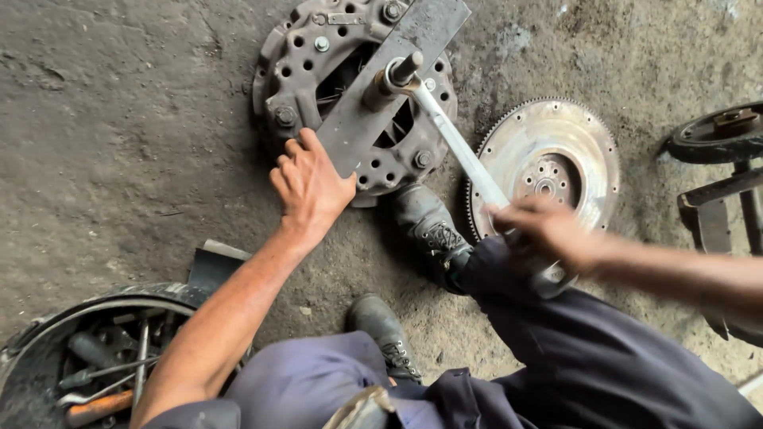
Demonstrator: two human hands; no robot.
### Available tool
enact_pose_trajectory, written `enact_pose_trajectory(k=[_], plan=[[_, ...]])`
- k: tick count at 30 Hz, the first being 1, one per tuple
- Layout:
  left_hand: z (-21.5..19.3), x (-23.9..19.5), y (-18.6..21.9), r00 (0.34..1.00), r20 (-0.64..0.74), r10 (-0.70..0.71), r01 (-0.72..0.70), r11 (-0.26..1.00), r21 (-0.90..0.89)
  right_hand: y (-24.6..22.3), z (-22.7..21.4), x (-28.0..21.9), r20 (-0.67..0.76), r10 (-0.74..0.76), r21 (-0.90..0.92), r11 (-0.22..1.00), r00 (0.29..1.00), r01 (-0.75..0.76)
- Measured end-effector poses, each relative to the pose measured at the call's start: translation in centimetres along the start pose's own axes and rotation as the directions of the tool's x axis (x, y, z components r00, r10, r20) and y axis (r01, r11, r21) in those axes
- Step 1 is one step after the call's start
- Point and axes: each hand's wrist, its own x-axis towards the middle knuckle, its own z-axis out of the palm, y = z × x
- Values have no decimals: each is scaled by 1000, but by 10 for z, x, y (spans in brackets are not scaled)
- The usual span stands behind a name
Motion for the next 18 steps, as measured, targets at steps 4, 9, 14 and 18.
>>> enact_pose_trajectory(k=[4, 9, 14, 18], plan=[[8, 2, -2, 996, -91, 24, -21, 999, 30, 13, 80, -9, 320, -238, 378, 920, 917, 107], [20, 5, -5, 989, -141, 36, -32, 999, 27, 0, 90, -22, 192, -293, 353, 911, 937, 213], [10, -14, -5, 970, -212, 117, -109, 993, 51, -39, 76, -4, 20, -519, 197, 840, 854, 506], [6, -75, -22, 869, -421, 259, -246, 966, 84, -52, 68, 5, -1, -318, 357, 886, 948, 297]])
